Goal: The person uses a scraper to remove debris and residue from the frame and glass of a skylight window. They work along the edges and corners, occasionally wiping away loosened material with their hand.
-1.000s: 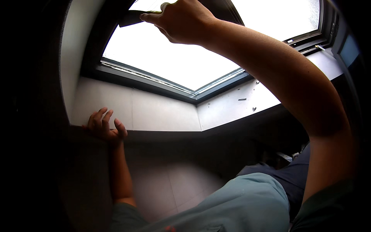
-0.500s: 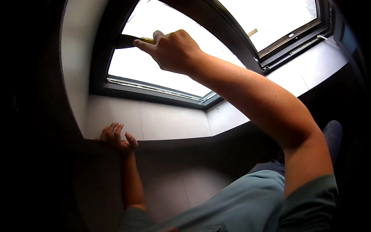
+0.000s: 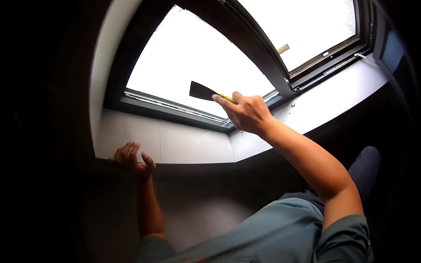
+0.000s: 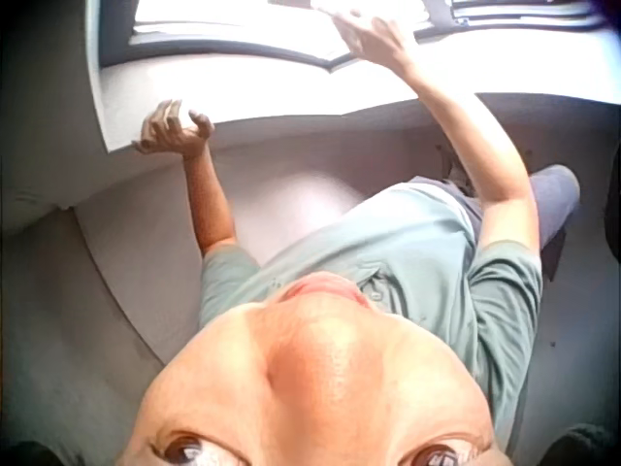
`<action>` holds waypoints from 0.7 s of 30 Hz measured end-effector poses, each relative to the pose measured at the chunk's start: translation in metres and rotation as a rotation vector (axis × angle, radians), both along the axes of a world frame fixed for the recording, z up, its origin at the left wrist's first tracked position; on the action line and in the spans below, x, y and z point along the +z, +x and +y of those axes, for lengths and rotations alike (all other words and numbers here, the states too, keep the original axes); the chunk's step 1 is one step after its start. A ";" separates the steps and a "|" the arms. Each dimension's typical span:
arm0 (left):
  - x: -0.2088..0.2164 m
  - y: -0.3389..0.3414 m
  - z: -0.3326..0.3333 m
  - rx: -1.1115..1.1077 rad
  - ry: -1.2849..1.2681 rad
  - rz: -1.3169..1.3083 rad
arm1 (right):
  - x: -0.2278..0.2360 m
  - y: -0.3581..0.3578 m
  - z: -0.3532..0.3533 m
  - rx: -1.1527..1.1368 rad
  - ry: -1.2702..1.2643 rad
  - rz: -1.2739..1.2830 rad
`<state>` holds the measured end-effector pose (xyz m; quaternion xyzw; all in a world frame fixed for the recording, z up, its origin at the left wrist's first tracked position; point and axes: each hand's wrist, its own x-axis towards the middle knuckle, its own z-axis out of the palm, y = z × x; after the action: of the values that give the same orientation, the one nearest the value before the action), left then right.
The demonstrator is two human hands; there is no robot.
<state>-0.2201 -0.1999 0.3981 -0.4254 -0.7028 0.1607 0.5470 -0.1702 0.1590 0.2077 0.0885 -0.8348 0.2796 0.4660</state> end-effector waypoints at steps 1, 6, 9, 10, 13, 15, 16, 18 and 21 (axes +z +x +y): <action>-0.003 -0.002 0.006 0.016 -0.003 0.021 | 0.012 0.004 0.006 0.022 -0.003 -0.011; -0.002 -0.003 0.014 0.024 0.022 0.049 | 0.110 -0.017 0.069 -0.198 0.290 -0.018; -0.002 -0.004 0.010 -0.002 0.040 0.039 | 0.153 -0.025 0.079 -0.369 0.555 -0.040; -0.003 -0.004 0.008 -0.001 0.043 0.036 | 0.164 -0.031 0.077 -0.357 0.583 -0.026; 0.001 -0.004 0.009 -0.001 0.040 0.041 | 0.226 0.003 0.068 -0.274 0.640 -0.276; -0.001 -0.005 0.012 -0.004 0.041 0.045 | 0.241 0.008 0.064 -0.226 0.674 -0.383; -0.002 -0.006 0.013 -0.007 0.042 0.047 | 0.241 -0.004 0.066 -0.215 0.693 -0.356; -0.001 -0.005 0.009 -0.008 0.033 0.037 | 0.245 -0.014 0.056 -0.138 0.744 -0.358; -0.002 -0.007 0.005 -0.018 0.039 0.020 | 0.244 -0.038 0.037 -0.053 0.690 -0.327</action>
<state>-0.2268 -0.1951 0.3961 -0.4196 -0.6964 0.1462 0.5636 -0.2079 0.1960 0.4517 0.1729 -0.9452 -0.0197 0.2763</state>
